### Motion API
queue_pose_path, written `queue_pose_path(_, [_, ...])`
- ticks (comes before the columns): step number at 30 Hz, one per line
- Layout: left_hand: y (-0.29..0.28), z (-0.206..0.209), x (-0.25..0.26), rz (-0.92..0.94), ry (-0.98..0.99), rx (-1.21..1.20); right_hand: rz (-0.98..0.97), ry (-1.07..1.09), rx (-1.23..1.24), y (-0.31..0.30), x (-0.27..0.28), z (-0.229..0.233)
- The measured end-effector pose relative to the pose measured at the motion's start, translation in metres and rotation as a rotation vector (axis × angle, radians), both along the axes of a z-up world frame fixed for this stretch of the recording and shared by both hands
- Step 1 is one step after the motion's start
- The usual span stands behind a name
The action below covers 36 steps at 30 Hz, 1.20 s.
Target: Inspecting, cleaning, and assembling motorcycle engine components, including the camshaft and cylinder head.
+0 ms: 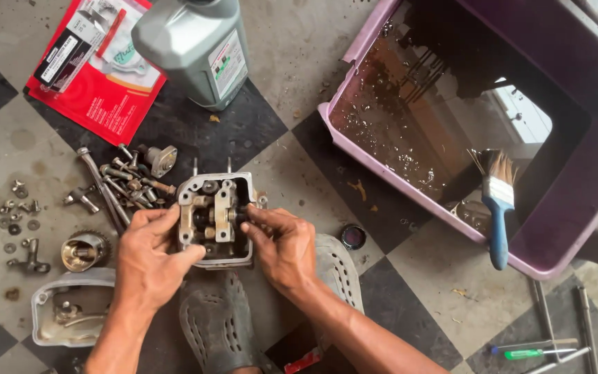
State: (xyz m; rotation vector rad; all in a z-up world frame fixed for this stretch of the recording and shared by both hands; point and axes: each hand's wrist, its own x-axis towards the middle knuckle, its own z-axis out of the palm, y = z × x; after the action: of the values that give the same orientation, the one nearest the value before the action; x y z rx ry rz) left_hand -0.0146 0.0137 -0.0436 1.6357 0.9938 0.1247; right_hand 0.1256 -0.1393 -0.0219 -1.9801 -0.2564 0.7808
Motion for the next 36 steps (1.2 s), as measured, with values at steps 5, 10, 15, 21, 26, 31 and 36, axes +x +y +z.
queue_pose_path(5, [-0.005,0.016,0.007,0.084,-0.047,-0.206,0.068,-0.065,-0.031,-0.013,0.011,0.028])
queue_pose_path(10, [-0.013,0.059,0.017,0.006,-0.027,-0.213,0.32,-0.075,-0.051,-0.053,0.028,0.079])
queue_pose_path(15, [-0.031,0.064,0.019,-0.153,-0.022,-0.227,0.327,0.016,-0.261,-0.09,0.006,0.104])
queue_pose_path(21, [-0.055,0.031,0.004,-0.233,0.013,-0.29,0.198,0.078,-0.531,-0.085,-0.006,0.108])
queue_pose_path(26, [-0.051,0.016,-0.002,-0.215,-0.086,-0.311,0.454,-0.078,-0.514,-0.081,-0.015,0.097])
queue_pose_path(31, [-0.044,-0.007,-0.017,-0.181,-0.062,-0.343,0.749,-0.587,-0.314,-0.065,-0.016,0.093])
queue_pose_path(36, [-0.039,-0.003,-0.011,-0.119,0.021,-0.439,0.879,-0.419,-0.312,-0.068,-0.017,0.082])
